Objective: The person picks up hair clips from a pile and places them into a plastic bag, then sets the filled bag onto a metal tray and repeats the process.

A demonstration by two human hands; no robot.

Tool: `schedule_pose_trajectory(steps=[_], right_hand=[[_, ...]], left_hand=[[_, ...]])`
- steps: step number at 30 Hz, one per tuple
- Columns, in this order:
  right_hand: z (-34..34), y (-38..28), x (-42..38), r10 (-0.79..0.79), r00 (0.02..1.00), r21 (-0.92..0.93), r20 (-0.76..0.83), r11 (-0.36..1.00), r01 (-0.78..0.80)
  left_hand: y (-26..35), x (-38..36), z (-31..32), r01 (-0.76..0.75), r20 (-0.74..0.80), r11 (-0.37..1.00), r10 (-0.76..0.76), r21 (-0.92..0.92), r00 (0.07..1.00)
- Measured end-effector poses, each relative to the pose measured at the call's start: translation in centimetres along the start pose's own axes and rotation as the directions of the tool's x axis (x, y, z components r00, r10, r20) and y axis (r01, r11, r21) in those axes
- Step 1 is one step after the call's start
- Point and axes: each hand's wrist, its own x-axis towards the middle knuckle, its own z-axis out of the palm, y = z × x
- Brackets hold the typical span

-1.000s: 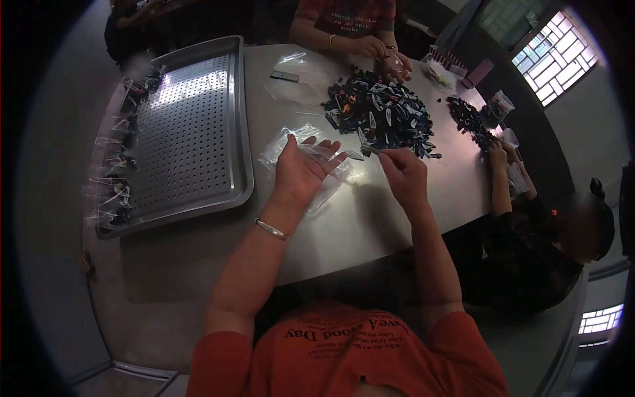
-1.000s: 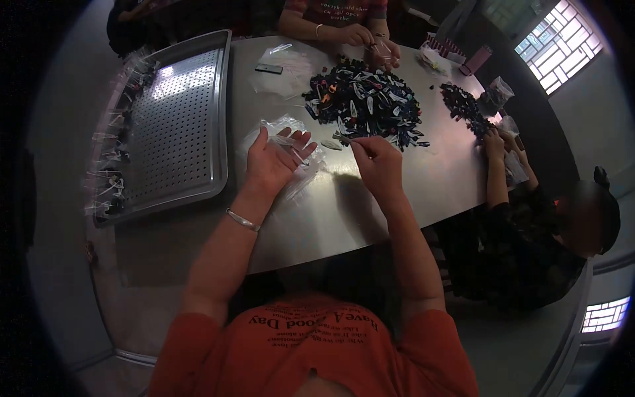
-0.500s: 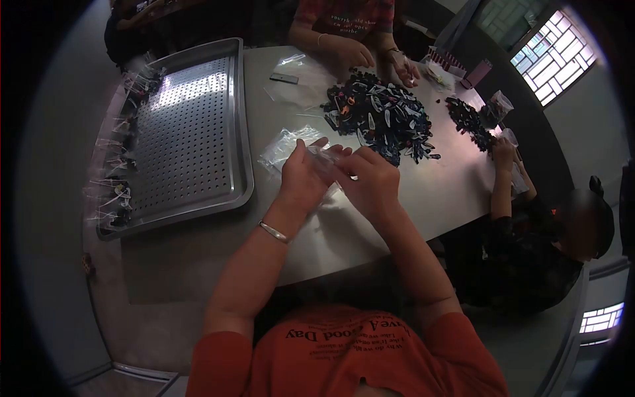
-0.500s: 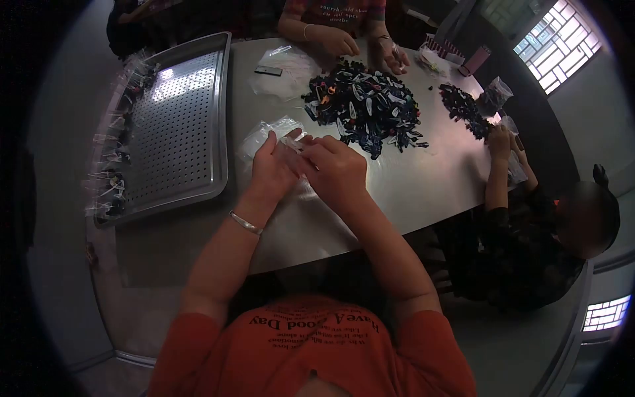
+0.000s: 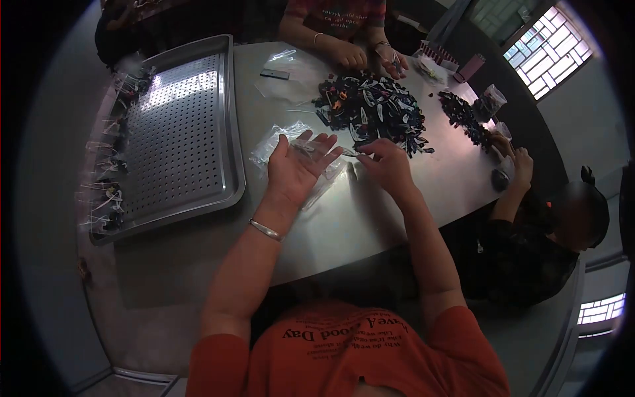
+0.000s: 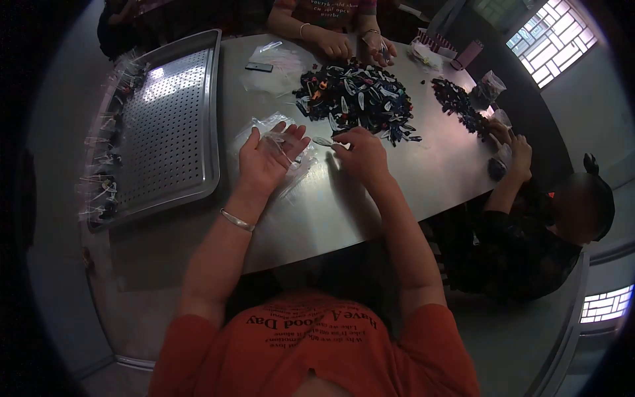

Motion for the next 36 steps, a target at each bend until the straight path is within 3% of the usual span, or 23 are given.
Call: schedule_pose_trajectory(steps=[4,6,7,9,10,12,16,17,19,20,22,27,29,30,33,35,36], right_hand=[[2.3,-0.1,-0.2,-0.035,0.998,-0.199,0.061,0.979,0.046],[2.8,-0.1,0.3,-0.139,0.988,-0.344,0.065,0.926,0.153],[2.5,-0.6,0.3,-0.144,0.987,-0.340,0.065,0.927,0.158],[1.3,-1.6,-0.2,-0.020,0.998,-0.099,-0.059,0.995,0.014],[0.9,-2.3,-0.4,-0.071,0.986,0.058,-0.154,0.995,0.081],[-1.1,-5.1,-1.8,-0.089,0.981,0.156,-0.170,0.981,0.116],[-1.0,-8.3,-3.3,-0.330,0.925,-0.005,-0.190,0.942,0.335],[-0.6,-8.9,-3.1,-0.327,0.925,-0.007,-0.193,0.943,0.332],[-0.1,-10.0,-2.6,-0.484,0.859,-0.253,-0.168,0.863,0.437],[0.6,-9.7,-2.5,-0.455,0.880,-0.282,-0.133,0.869,0.407],[1.5,-9.8,-2.3,-0.452,0.882,-0.295,-0.130,0.867,0.401],[3.0,-9.3,-1.7,-0.486,0.866,-0.328,-0.122,0.843,0.427],[2.8,-9.5,-1.8,-0.498,0.854,-0.159,-0.150,0.865,0.476],[2.3,-9.4,-1.7,-0.495,0.856,-0.165,-0.149,0.866,0.472],[0.4,-7.7,-1.5,-0.175,0.965,0.241,-0.194,0.945,0.220],[0.6,-3.8,0.1,-0.086,0.966,0.237,-0.242,0.961,0.145],[-0.1,-2.9,0.9,-0.048,0.986,0.172,-0.162,0.982,0.076]], left_hand=[[0.2,0.1,-0.1,-0.012,0.003,1.000,0.012,0.014,1.000],[0.4,0.1,-0.2,-0.011,0.032,1.000,0.010,0.011,0.999],[0.5,0.2,-0.4,-0.018,0.033,1.000,0.017,0.014,0.999],[0.5,0.4,-0.6,-0.016,0.081,1.000,0.017,-0.008,0.997],[0.4,0.2,-0.1,-0.037,0.035,0.999,0.037,0.016,0.999],[0.3,0.1,0.0,-0.037,0.027,0.999,0.037,0.011,0.999],[-0.1,-0.1,0.3,0.005,0.034,1.000,-0.006,0.010,0.999],[-0.3,-0.1,0.3,0.010,0.035,1.000,-0.010,0.012,0.999],[-0.6,-0.4,0.1,0.033,0.104,0.991,-0.046,0.128,0.994],[-0.7,-0.4,0.0,0.032,0.107,0.991,-0.046,0.131,0.993],[-0.7,-0.4,-0.2,0.025,0.164,0.986,-0.053,0.165,0.985],[-0.6,-0.6,0.1,0.012,0.140,0.988,-0.034,0.152,0.990],[-0.4,-0.3,-0.3,0.016,0.148,0.997,-0.027,0.080,0.989],[-0.2,0.0,-0.6,0.022,0.150,0.997,-0.034,0.079,0.988],[0.3,0.3,-0.7,-0.024,0.027,0.996,0.027,-0.088,0.999],[0.6,0.6,-0.8,-0.030,0.019,0.991,0.033,-0.127,0.999],[0.7,0.6,-0.9,-0.037,0.010,0.986,0.039,-0.160,0.999]])
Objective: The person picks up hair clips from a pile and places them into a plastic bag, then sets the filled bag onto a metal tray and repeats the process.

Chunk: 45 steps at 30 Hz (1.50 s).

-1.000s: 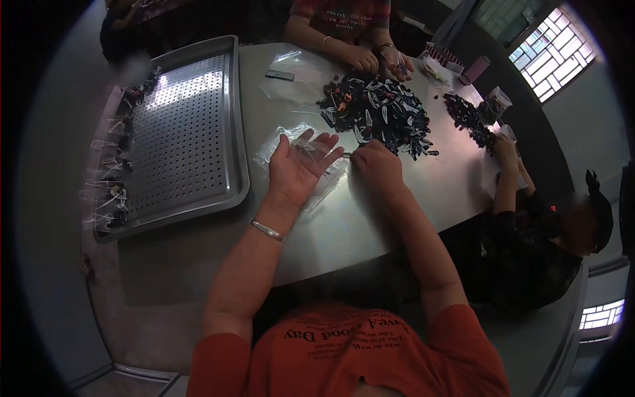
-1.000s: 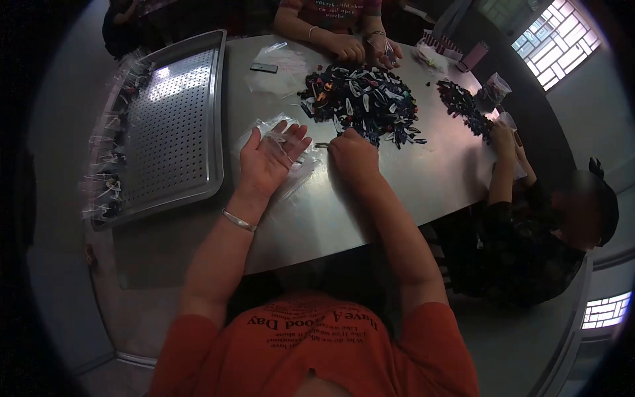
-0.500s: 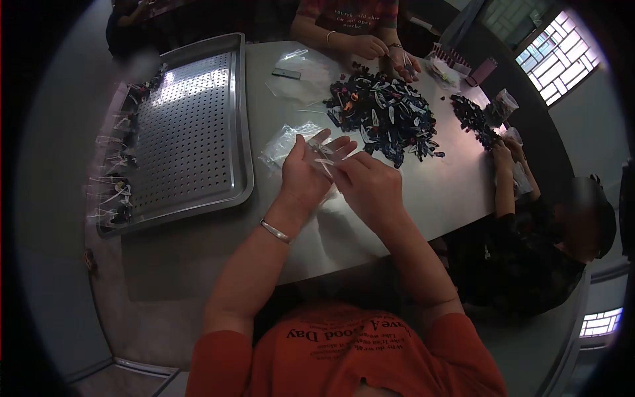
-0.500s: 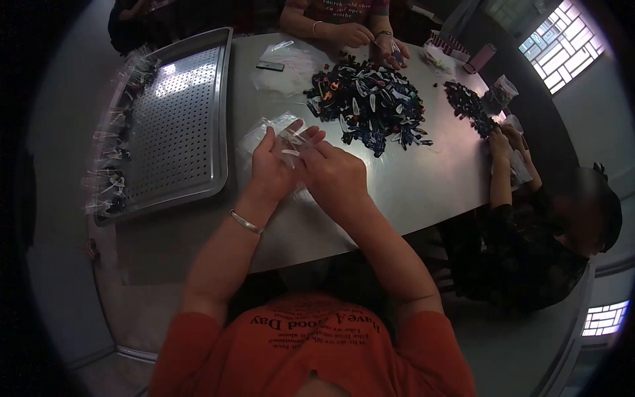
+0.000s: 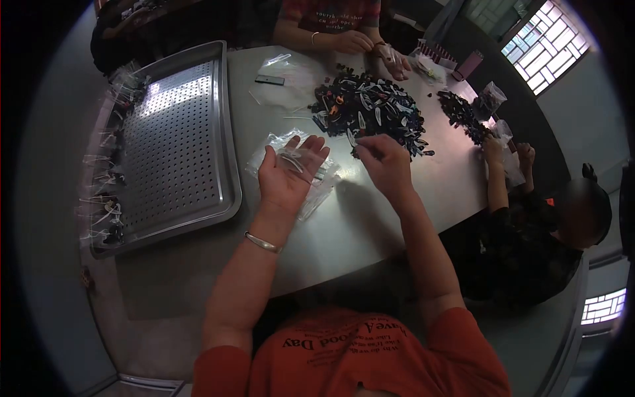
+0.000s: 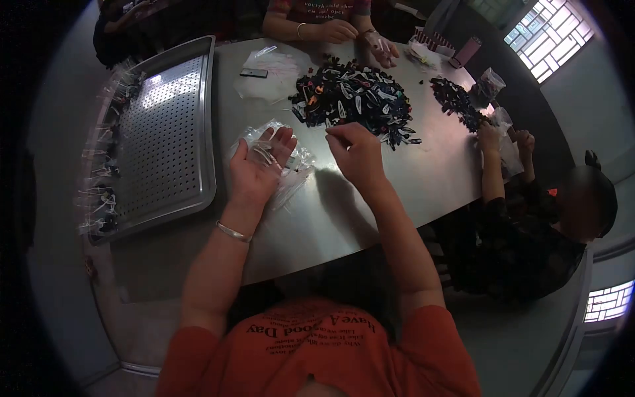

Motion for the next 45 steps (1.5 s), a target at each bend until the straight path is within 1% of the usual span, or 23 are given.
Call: schedule_pose_trajectory(steps=[2,3,4,6,7,9,10,12,13,15,16,18,19,21,22,24,28,30,37,39,42,45], right_hand=[[0.7,3.8,1.3,-0.047,0.997,-0.058,0.060,0.997,0.050],[0.7,3.9,1.9,0.049,0.988,-0.126,0.144,0.992,-0.031],[1.1,4.3,2.5,0.047,0.988,-0.124,0.145,0.992,-0.029],[2.4,5.2,3.6,-0.153,0.980,-0.317,0.128,0.930,0.187],[2.9,5.5,4.0,-0.152,0.980,-0.315,0.126,0.931,0.185],[3.7,6.0,4.8,-0.097,0.983,-0.382,0.156,0.912,0.151],[3.9,6.3,5.0,-0.097,0.983,-0.380,0.155,0.913,0.150],[4.2,6.4,5.2,-0.143,0.973,-0.407,0.179,0.890,0.206],[4.2,6.3,5.3,-0.142,0.973,-0.407,0.180,0.890,0.205],[3.9,6.0,5.5,-0.064,0.965,-0.423,0.254,0.890,0.170],[3.8,5.9,5.5,-0.061,0.965,-0.423,0.257,0.890,0.169],[3.5,5.9,5.5,-0.040,0.944,-0.433,0.328,0.881,0.188],[3.2,5.9,5.4,-0.039,0.943,-0.434,0.329,0.881,0.188],[3.0,5.8,5.4,-0.014,0.951,-0.356,0.308,0.926,0.129],[3.0,5.9,5.4,-0.015,0.951,-0.355,0.309,0.926,0.130],[3.1,6.0,5.4,-0.096,0.938,-0.321,0.334,0.924,0.208],[3.5,6.1,5.7,-0.140,0.914,-0.304,0.381,0.915,0.266],[3.4,6.0,6.0,-0.152,0.888,-0.323,0.435,0.894,0.311],[3.9,5.1,5.8,-0.062,0.915,-0.353,0.399,0.911,0.216],[4.0,5.0,6.0,-0.029,0.894,-0.327,0.446,0.925,0.194],[4.4,6.0,6.4,-0.011,0.884,-0.374,0.468,0.904,0.209],[4.6,6.6,6.7,-0.010,0.870,-0.375,0.493,0.900,0.222]], left_hand=[[0.0,0.0,0.0,0.002,-0.004,1.000,-0.002,-0.004,1.000],[-0.1,-0.1,0.1,-0.003,-0.012,1.000,0.003,0.021,1.000],[-0.1,-0.2,0.2,-0.008,-0.022,0.999,0.009,0.046,1.000],[0.0,-0.2,0.1,-0.009,-0.017,0.998,0.010,0.057,1.000],[0.0,-0.1,0.0,-0.007,-0.013,0.998,0.008,0.068,1.000],[0.1,0.0,-0.1,-0.009,-0.010,0.997,0.010,0.078,1.000],[0.1,0.1,-0.2,-0.012,-0.004,0.996,0.012,0.084,1.000],[0.2,0.1,-0.2,-0.008,-0.007,0.996,0.009,0.087,1.000],[0.2,0.1,-0.2,-0.005,-0.009,0.996,0.006,0.086,1.000],[0.2,0.0,-0.1,-0.006,-0.015,0.996,0.007,0.088,1.000],[0.2,0.0,0.0,-0.006,-0.019,0.996,0.008,0.091,1.000],[0.1,0.0,0.0,-0.010,-0.020,0.995,0.012,0.098,1.000],[0.1,0.0,0.1,-0.014,-0.018,0.994,0.016,0.107,1.000],[0.0,-0.1,0.3,-0.022,-0.030,0.992,0.026,0.122,0.999],[0.0,-0.1,0.4,-0.028,-0.043,0.990,0.034,0.138,0.999],[0.0,-0.2,0.4,-0.024,-0.038,0.990,0.029,0.142,0.999],[0.0,-0.2,0.4,-0.027,-0.024,0.986,0.031,0.165,0.999],[0.1,-0.1,0.3,-0.029,-0.024,0.987,0.033,0.157,0.999],[0.0,0.1,0.1,-0.021,-0.031,0.988,0.026,0.153,0.999],[0.1,0.1,0.1,-0.027,-0.031,0.987,0.033,0.160,0.999],[0.2,0.1,0.1,-0.032,-0.023,0.987,0.036,0.155,0.999],[0.1,0.1,0.0,-0.029,-0.016,0.989,0.031,0.144,0.999]])
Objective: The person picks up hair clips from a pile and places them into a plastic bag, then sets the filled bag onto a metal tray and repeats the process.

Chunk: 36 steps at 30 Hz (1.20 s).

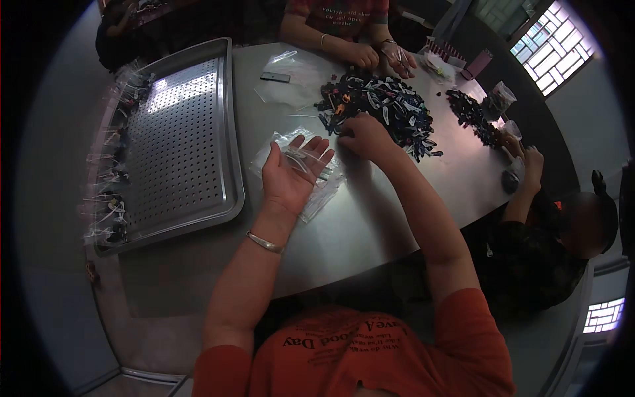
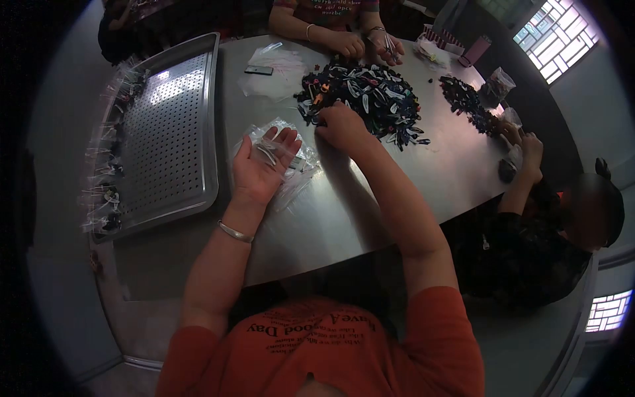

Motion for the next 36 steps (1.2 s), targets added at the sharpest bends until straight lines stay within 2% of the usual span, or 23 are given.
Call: schedule_pose_trajectory(steps=[4,6,7,8,9,10,11,13,14,16,18,19,24,25,26,28,29,31,32,34,35,36], right_hand=[[-0.6,-0.4,-0.3,-0.009,1.000,0.023,-0.012,1.000,0.010],[-1.0,-0.4,-0.6,-0.052,0.990,0.119,-0.133,0.991,0.068],[-1.2,-0.6,-0.9,-0.057,0.990,0.119,-0.128,0.990,0.073],[-1.6,-0.8,-1.2,0.052,0.990,0.346,-0.129,0.938,-0.004],[-2.3,-1.4,-1.5,0.158,0.982,0.555,-0.102,0.828,-0.076],[-3.3,-2.0,-1.8,0.269,0.963,0.606,0.013,0.764,-0.222],[-3.5,-2.2,-2.0,0.264,0.964,0.606,0.017,0.765,-0.220],[-3.8,-2.3,-2.5,0.319,0.945,0.757,0.078,0.597,-0.264],[-4.0,-2.5,-2.8,0.319,0.945,0.756,0.079,0.599,-0.265],[-4.3,-2.9,-3.3,0.331,0.935,0.890,0.126,0.380,-0.254],[-4.9,-3.7,-4.2,0.252,0.959,0.912,0.132,0.347,-0.217],[-5.3,-4.7,-4.7,0.194,0.977,0.934,0.088,0.325,-0.149],[-6.8,-9.5,-6.7,-0.023,0.994,0.910,0.106,0.406,-0.088],[-6.5,-10.0,-6.7,0.004,0.993,0.874,0.121,0.473,-0.108],[-6.5,-10.2,-6.6,0.007,0.993,0.873,0.120,0.475,-0.109],[-6.6,-10.7,-6.0,0.028,0.992,0.655,0.122,0.749,-0.102],[-6.5,-10.9,-5.8,0.026,0.992,0.653,0.120,0.751,-0.099],[-6.0,-11.1,-5.4,0.053,0.999,0.675,0.014,0.736,-0.048],[-5.8,-11.3,-5.3,0.048,0.999,0.672,0.015,0.739,-0.045],[-5.5,-11.7,-5.3,0.001,0.979,0.363,-0.205,0.929,0.075],[-5.4,-11.9,-5.3,-0.002,0.979,0.360,-0.204,0.930,0.077],[-5.2,-12.1,-5.4,-0.015,0.960,0.382,-0.279,0.915,0.126]], left_hand=[[-0.1,-0.1,0.2,-0.026,-0.018,0.999,0.026,0.024,0.999],[-0.1,-0.1,0.3,-0.035,-0.033,0.999,0.036,0.006,0.999],[-0.1,0.0,0.4,-0.037,-0.050,0.999,0.037,-0.007,0.998],[-0.1,-0.1,0.4,-0.042,-0.053,0.999,0.041,-0.010,0.998],[-0.1,-0.1,0.5,-0.047,-0.058,0.999,0.046,-0.012,0.997],[-0.1,-0.1,0.5,-0.053,-0.064,0.999,0.052,-0.014,0.997],[-0.1,-0.1,0.5,-0.058,-0.066,0.998,0.057,-0.016,0.996],[-0.3,0.0,0.6,-0.062,-0.096,0.997,0.058,-0.045,0.994],[-0.3,0.0,0.6,-0.063,-0.096,0.997,0.058,-0.048,0.994],[-0.3,0.1,0.6,-0.069,-0.096,0.997,0.066,-0.030,0.993],[-0.3,0.3,0.2,-0.075,-0.070,0.997,0.073,-0.028,0.995],[-0.3,0.3,0.1,-0.076,-0.046,0.997,0.074,-0.023,0.996],[-0.4,0.3,0.1,-0.062,-0.029,0.998,0.061,-0.033,0.998],[-0.5,0.3,0.1,-0.059,-0.019,0.998,0.059,-0.030,0.998],[-0.6,0.2,0.1,-0.057,-0.017,0.998,0.056,-0.030,0.998],[-0.6,0.0,0.1,-0.021,-0.020,1.000,0.021,0.013,1.000],[-0.6,0.0,0.1,-0.023,-0.016,1.000,0.023,0.011,1.000],[-0.5,0.0,-0.3,-0.025,0.104,0.996,0.016,0.090,0.994],[-0.5,0.1,-0.4,-0.029,0.107,0.996,0.020,0.085,0.994],[-0.7,0.0,-0.5,-0.012,0.113,0.995,0.002,0.095,0.994],[-0.7,0.0,-0.5,-0.014,0.114,0.996,0.003,0.092,0.993],[-0.8,0.0,-0.4,-0.015,0.092,0.997,0.008,0.081,0.996]])
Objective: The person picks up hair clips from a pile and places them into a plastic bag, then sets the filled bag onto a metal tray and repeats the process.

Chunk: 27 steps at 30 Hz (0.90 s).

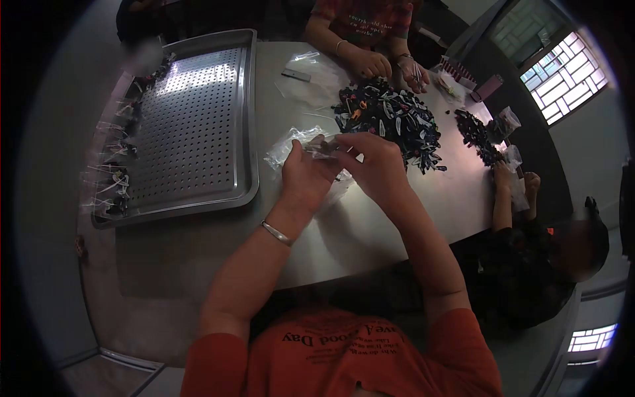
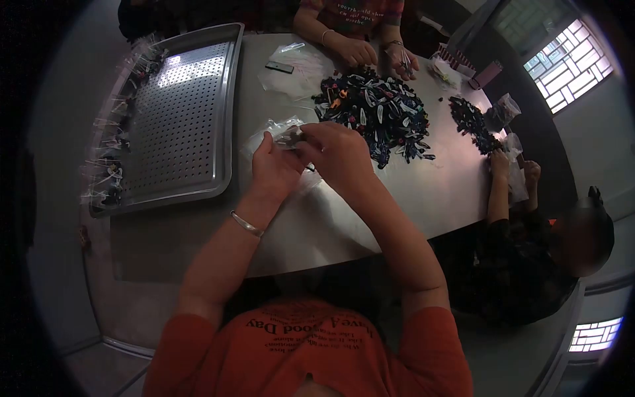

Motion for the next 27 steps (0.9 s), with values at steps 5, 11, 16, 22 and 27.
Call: schedule_pose_trajectory(steps=[5,11,16,22,27], right_hand=[[-1.5,-0.4,-0.2,-0.055,0.960,0.015,-0.275,0.998,0.061],[-1.1,1.2,-1.6,0.434,0.872,0.368,0.227,0.791,-0.489],[-2.2,1.1,-0.4,0.297,0.952,0.333,0.078,0.892,-0.306],[-4.4,-1.4,2.3,-0.026,1.000,-0.150,0.003,0.988,0.027],[-4.5,-2.1,3.8,-0.145,0.989,-0.241,0.015,0.960,0.144]], left_hand=[[0.4,-0.3,1.1,-0.017,-0.021,0.989,0.014,-0.145,1.000],[0.0,0.0,0.6,-0.038,0.040,0.992,0.043,-0.119,0.998],[0.6,-0.2,1.0,-0.032,0.071,0.999,0.035,-0.038,0.997],[0.4,0.6,-0.2,-0.010,0.050,0.996,0.006,0.086,0.999],[0.1,0.2,-0.5,0.026,0.045,0.989,-0.033,0.147,0.998]])
